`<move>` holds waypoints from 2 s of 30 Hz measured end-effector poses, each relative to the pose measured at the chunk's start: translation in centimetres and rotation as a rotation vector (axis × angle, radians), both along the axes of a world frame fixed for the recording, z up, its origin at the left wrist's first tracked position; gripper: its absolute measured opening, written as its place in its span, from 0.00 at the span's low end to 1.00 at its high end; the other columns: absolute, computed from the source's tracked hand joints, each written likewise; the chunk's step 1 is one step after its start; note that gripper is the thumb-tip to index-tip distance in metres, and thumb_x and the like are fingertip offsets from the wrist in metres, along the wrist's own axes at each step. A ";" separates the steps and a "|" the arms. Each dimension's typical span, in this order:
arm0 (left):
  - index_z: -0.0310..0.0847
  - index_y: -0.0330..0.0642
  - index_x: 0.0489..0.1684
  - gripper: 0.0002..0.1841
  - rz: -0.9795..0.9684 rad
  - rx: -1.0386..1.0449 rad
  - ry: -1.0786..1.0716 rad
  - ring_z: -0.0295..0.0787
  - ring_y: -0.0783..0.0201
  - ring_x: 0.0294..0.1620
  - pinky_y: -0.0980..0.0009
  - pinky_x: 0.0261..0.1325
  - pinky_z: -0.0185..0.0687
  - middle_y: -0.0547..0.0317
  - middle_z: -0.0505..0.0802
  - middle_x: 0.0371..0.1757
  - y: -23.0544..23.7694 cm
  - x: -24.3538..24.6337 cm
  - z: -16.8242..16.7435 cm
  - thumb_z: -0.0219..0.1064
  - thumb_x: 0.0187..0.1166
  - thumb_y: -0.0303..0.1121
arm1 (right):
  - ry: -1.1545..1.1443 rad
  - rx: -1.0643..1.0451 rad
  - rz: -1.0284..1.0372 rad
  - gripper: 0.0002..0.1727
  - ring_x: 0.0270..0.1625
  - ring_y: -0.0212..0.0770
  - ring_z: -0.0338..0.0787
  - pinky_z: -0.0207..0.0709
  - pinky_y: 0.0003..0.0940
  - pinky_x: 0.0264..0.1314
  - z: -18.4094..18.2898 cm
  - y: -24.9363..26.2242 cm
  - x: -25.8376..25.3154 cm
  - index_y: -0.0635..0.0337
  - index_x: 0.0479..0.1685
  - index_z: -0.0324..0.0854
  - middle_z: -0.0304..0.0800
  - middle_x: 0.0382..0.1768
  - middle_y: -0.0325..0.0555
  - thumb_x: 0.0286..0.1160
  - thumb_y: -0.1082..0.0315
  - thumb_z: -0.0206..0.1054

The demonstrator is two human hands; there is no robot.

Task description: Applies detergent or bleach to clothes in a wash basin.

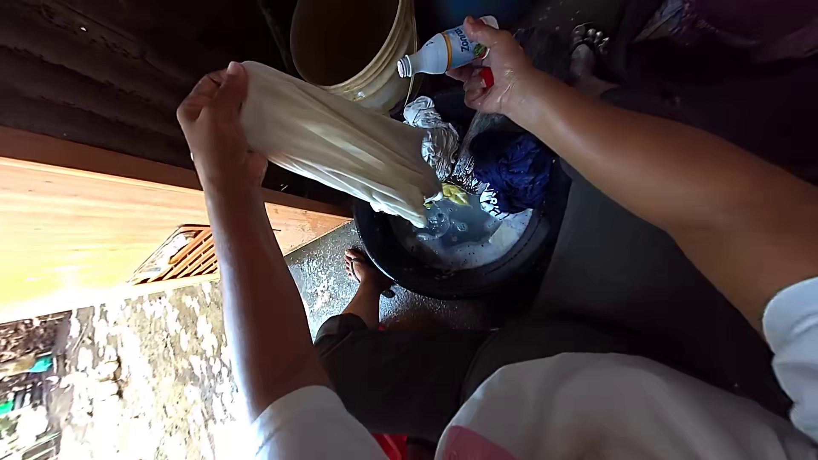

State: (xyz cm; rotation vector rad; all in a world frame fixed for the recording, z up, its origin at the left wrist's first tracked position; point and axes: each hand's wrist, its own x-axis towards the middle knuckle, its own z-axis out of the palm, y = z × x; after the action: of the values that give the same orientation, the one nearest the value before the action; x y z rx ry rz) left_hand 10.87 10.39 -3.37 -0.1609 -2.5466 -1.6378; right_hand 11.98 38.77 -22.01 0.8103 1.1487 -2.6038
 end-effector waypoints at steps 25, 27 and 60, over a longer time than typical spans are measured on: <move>0.74 0.36 0.69 0.23 0.296 0.277 -0.925 0.80 0.64 0.43 0.67 0.45 0.78 0.51 0.86 0.51 7.8 3.3 -37.7 0.59 0.89 0.46 | 0.008 -0.078 -0.032 0.20 0.12 0.22 0.62 0.52 0.15 0.10 0.6 0.3 -0.8 0.50 0.48 0.78 0.84 0.35 0.36 0.89 0.44 0.54; 0.71 0.34 0.74 0.22 0.185 0.307 -0.783 0.84 0.62 0.52 0.63 0.56 0.82 0.47 0.87 0.59 6.3 1.7 -34.7 0.57 0.91 0.41 | 0.002 -0.084 -0.017 0.20 0.12 0.22 0.62 0.52 0.15 0.11 0.6 0.2 -0.8 0.50 0.49 0.78 0.84 0.35 0.36 0.88 0.43 0.55; 0.51 0.19 0.85 0.41 -0.048 -0.130 0.351 0.75 0.50 0.78 0.62 0.79 0.72 0.27 0.71 0.81 0.5 0.1 -4.5 0.72 0.76 0.25 | 0.145 -0.371 0.039 0.27 0.09 0.28 0.59 0.56 0.23 0.11 3.9 -14.6 2.5 0.43 0.19 0.65 0.60 0.09 0.30 0.86 0.40 0.44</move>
State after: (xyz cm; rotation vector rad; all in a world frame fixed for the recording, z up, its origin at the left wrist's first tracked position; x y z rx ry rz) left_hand 10.94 10.89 -7.82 -0.4791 -2.3907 -1.3191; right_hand 14.46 24.21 -18.08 0.5237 0.6661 -2.7564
